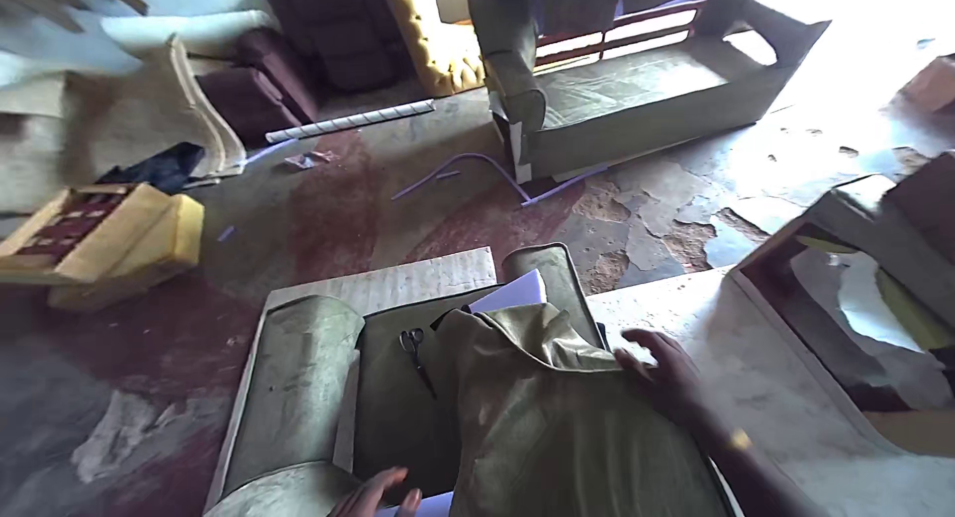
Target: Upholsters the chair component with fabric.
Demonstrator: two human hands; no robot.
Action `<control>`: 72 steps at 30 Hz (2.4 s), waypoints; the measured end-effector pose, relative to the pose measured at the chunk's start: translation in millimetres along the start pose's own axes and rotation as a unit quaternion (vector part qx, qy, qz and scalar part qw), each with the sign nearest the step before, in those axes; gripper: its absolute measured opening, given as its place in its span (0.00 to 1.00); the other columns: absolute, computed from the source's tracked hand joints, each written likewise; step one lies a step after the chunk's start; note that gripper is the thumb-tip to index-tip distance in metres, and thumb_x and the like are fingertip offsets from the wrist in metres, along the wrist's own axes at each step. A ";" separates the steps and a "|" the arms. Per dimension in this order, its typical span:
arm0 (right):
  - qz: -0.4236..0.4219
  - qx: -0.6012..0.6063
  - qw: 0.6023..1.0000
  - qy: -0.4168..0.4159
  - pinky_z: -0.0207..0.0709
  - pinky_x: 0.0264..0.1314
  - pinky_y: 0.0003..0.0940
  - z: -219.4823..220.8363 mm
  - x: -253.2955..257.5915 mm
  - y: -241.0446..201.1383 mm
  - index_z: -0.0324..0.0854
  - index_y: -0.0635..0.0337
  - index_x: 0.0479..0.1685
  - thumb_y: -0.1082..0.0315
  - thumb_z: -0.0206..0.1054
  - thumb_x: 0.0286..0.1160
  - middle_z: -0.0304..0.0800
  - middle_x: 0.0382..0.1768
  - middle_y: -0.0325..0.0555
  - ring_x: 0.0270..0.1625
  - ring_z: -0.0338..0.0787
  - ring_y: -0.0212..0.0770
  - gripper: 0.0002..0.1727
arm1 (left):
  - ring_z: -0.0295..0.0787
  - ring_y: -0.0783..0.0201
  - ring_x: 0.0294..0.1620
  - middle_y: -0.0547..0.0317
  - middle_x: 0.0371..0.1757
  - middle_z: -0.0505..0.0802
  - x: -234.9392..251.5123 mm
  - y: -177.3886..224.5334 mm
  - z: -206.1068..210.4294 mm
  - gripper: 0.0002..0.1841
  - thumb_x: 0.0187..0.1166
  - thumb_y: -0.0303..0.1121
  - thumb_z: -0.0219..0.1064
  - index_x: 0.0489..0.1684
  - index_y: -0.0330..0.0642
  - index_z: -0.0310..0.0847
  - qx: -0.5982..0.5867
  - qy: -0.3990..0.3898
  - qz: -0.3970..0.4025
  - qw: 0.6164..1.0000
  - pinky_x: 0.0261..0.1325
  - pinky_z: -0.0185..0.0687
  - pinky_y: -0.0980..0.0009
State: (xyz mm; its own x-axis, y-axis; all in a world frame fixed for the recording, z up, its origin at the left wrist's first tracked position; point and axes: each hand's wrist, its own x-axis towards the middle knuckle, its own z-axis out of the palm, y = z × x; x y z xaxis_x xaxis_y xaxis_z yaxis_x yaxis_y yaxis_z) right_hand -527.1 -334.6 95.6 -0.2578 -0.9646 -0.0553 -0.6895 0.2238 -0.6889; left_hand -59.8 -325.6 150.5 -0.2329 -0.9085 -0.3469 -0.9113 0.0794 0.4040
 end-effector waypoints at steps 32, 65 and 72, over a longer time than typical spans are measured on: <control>-0.001 0.202 0.975 -0.096 0.85 0.64 0.46 100.8 239.1 17.7 0.82 0.59 0.66 0.67 0.64 0.84 0.93 0.52 0.48 0.54 0.92 0.40 0.16 | 0.84 0.50 0.70 0.43 0.68 0.88 334.0 77.1 55.4 0.26 0.86 0.45 0.66 0.76 0.36 0.74 -0.306 0.048 -0.244 0.919 0.74 0.77 0.45; 0.005 0.086 0.988 -0.131 0.81 0.45 0.41 -33.3 -29.2 58.3 0.82 0.47 0.47 0.51 0.77 0.65 0.86 0.38 0.38 0.45 0.87 0.41 0.17 | 0.94 0.55 0.55 0.59 0.55 0.96 168.0 262.6 123.1 0.11 0.85 0.31 0.53 0.45 0.50 0.85 0.093 -0.011 0.387 0.917 0.66 0.84 0.51; 0.041 0.177 0.983 -0.006 0.88 0.41 0.35 -1.5 -32.9 51.6 0.81 0.54 0.53 0.60 0.72 0.73 0.90 0.40 0.42 0.42 0.91 0.36 0.15 | 0.83 0.58 0.29 0.57 0.34 0.91 186.9 251.0 133.8 0.15 0.91 0.39 0.50 0.62 0.49 0.81 0.016 0.042 0.439 0.897 0.33 0.76 0.63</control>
State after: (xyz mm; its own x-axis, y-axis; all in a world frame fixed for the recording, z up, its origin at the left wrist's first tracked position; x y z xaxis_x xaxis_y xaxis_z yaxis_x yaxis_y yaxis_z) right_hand -555.2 -291.0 63.0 -0.2929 -0.9475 -0.1280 -0.3879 0.2401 -0.8899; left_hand -377.5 -420.6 73.7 -0.8403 -0.5182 0.1594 -0.3987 0.7899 0.4658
